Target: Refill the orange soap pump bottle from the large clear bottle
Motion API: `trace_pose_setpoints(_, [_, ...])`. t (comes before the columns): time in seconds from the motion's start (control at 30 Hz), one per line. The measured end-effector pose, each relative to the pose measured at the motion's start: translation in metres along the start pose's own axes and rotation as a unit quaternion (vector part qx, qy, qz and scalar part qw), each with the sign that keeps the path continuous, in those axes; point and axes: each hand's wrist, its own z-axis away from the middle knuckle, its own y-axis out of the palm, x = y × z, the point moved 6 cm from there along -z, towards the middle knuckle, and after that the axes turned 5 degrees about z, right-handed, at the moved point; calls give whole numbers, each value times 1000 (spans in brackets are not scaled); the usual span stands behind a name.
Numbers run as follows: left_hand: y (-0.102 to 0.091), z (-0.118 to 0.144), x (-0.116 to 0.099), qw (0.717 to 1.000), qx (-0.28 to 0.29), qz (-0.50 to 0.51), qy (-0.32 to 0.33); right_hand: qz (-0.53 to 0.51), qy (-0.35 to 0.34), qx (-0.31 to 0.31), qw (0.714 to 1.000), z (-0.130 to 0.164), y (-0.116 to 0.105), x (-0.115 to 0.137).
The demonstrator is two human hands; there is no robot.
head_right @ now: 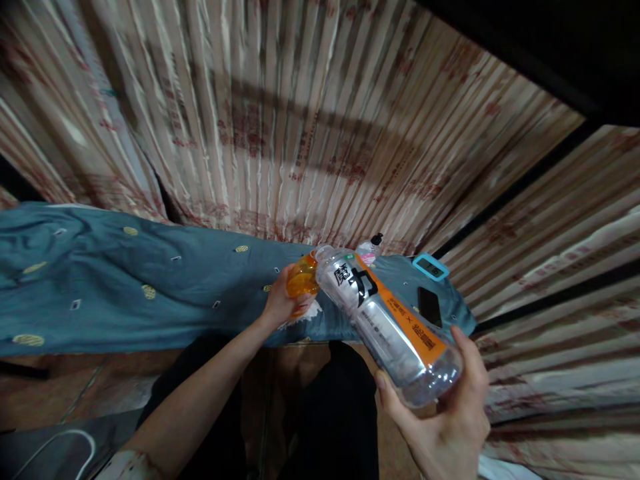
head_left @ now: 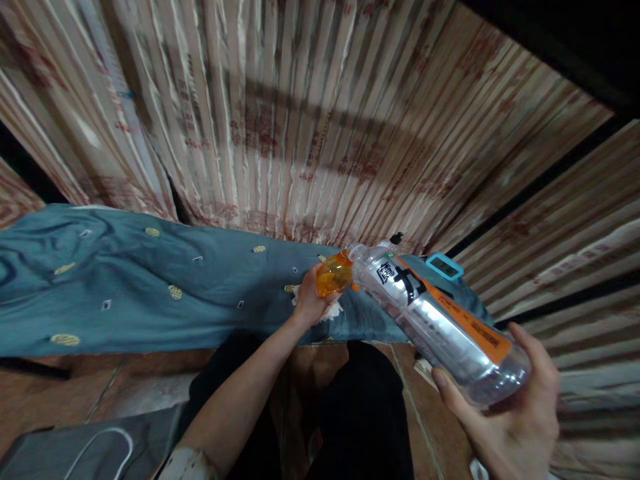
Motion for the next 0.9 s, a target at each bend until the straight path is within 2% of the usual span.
trace_pose_setpoints(0.13, [0,0,-1,1000,1,3,-2,-5,-4,-9,1000,-1,0,0])
trace_pose_setpoints(0.37, [-3,0,-5,1000,-3,-4,-5,13,-49,-18,999,-6,2,6])
trace_pose_setpoints(0.63, [-2,0,-4,1000,5,2,-7,13,-42,-22,999,-4,-2,4])
trace_pose_setpoints(0.9, [0,0,6,1000,5,6,-13,6,-41,-16,999,-3,-2,3])
